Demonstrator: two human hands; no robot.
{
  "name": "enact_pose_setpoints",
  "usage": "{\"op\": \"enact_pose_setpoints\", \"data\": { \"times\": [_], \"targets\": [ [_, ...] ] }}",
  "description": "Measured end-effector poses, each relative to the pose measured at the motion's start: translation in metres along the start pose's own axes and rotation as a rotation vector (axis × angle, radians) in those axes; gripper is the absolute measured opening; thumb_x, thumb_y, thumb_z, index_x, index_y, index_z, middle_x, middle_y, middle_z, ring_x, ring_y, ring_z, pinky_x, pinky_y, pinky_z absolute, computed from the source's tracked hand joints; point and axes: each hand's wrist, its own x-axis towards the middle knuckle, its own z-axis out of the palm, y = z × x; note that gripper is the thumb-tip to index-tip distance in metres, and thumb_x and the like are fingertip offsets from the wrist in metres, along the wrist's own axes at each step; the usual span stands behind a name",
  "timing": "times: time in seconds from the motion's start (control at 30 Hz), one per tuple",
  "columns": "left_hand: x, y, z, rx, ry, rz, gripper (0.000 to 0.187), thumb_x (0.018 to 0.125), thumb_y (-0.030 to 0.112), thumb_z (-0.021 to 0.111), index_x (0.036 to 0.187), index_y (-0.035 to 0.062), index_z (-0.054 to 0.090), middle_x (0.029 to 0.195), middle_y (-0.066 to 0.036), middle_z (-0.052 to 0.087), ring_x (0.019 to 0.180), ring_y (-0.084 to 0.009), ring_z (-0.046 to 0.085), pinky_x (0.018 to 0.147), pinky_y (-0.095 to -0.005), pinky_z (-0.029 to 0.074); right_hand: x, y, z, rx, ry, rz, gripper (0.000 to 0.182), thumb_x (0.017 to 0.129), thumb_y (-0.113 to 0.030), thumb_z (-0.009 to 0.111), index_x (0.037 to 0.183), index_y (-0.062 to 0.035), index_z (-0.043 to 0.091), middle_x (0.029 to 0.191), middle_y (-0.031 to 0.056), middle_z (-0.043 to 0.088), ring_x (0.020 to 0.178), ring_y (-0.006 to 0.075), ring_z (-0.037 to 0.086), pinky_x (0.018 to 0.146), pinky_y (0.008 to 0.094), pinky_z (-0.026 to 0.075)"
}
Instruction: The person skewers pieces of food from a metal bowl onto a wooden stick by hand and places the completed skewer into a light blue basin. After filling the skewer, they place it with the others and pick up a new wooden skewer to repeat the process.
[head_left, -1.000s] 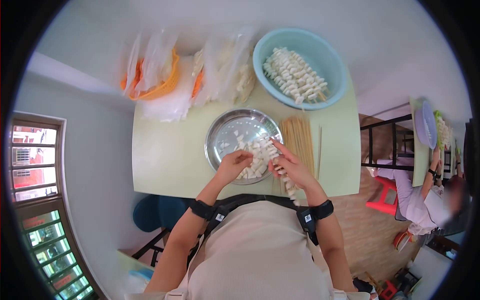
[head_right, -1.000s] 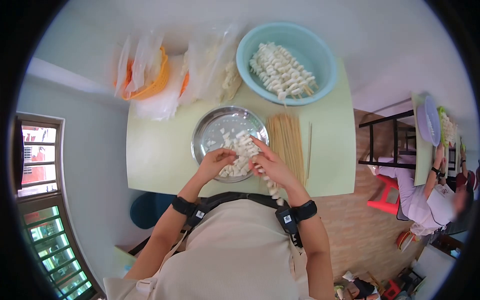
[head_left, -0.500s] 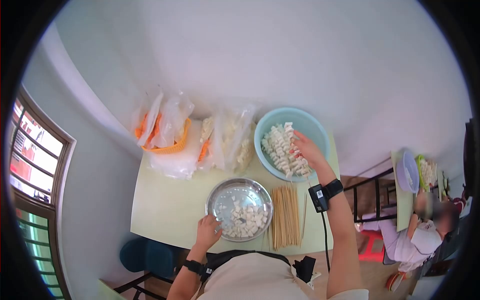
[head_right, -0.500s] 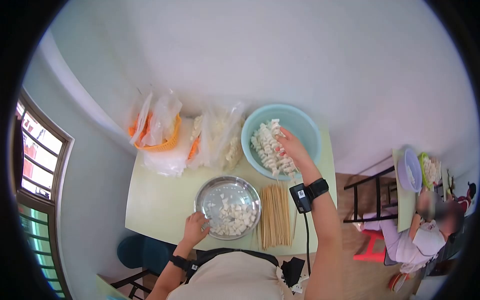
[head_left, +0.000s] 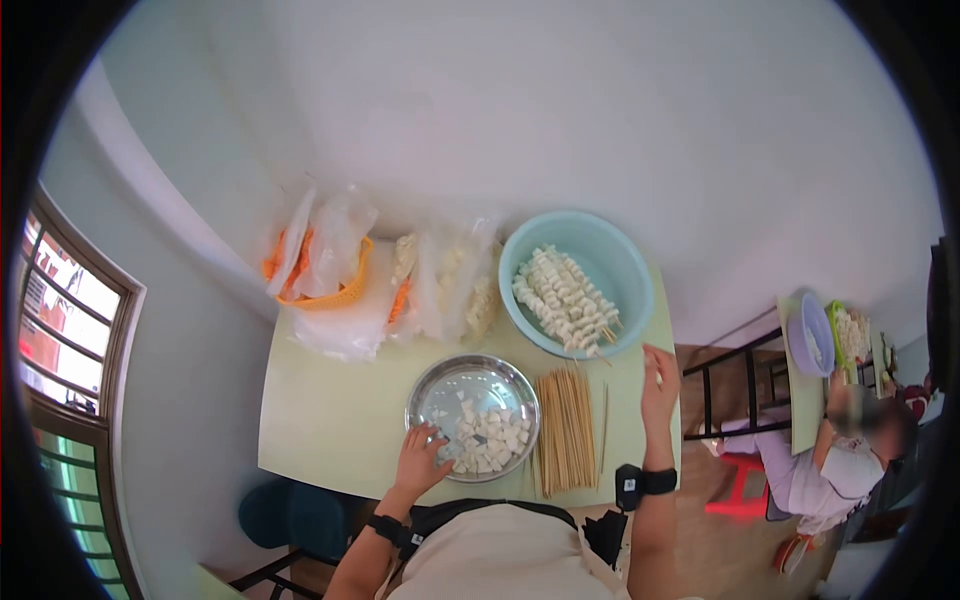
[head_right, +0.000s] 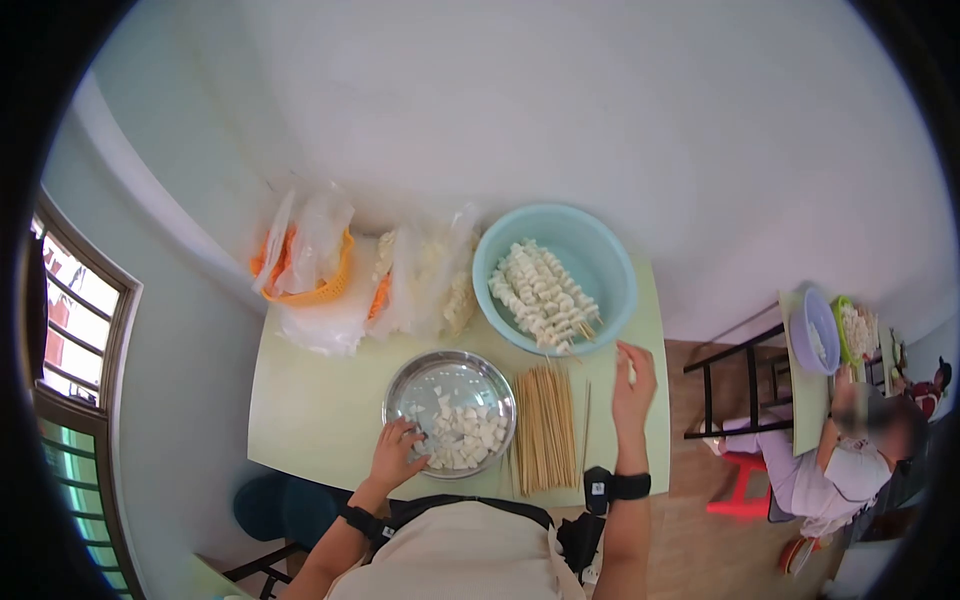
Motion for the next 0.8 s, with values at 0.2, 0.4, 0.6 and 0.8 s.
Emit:
{"op": "enact_pose_setpoints", "data": {
  "times": [0.2,0.4,0.6,0.8],
  "targets": [
    [0.005,-0.012,0.018,-0.07,-0.056,0.047,0.034,0.059,0.022,0.07,0.089,0.01,0.061,0.103,-0.011,0.05,0.1,-0.0286,0.047,0.087,-0.0401,0.037,-0.134,0.137,-0.07,-0.16,-0.085,0.423,0.017,0.082,-0.014,0.057,0.089,0.0,0.061,0.077,0.0094,0.06,0.071,0.0145,0.057,0.067,0.0256,0.045],
    [0.01,-0.002,0.018,-0.056,0.015,0.01,0.025,0.06,0.02,0.07,0.081,0.01,0.06,0.096,-0.008,0.05,0.091,-0.0263,0.049,0.079,-0.0376,0.037,-0.183,0.115,-0.048,-0.16,-0.275,0.507,0.017,0.076,-0.015,0.064,0.08,0.0005,0.061,0.069,0.0072,0.061,0.064,0.0103,0.055,0.06,0.0242,0.045],
    [0.009,0.0,0.02,-0.065,0.07,0.007,0.02,0.062,0.018,0.068,0.077,0.0088,0.058,0.094,-0.007,0.05,0.09,-0.0259,0.049,0.079,-0.0369,0.037,-0.159,0.114,-0.006,-0.279,-0.299,0.48,0.019,0.071,-0.018,0.066,0.075,-0.0002,0.061,0.064,0.0081,0.061,0.06,0.0148,0.057,0.058,0.0266,0.046],
    [0.008,0.001,0.022,-0.062,0.125,-0.015,0.019,0.062,0.018,0.068,0.075,0.0084,0.058,0.092,-0.007,0.05,0.089,-0.0259,0.049,0.079,-0.0364,0.037,-0.147,0.115,0.01,-0.589,-0.364,0.503,0.02,0.066,-0.023,0.063,0.074,-0.0045,0.064,0.068,0.0128,0.062,0.064,0.027,0.061,0.06,0.0349,0.048]
  ]
}}
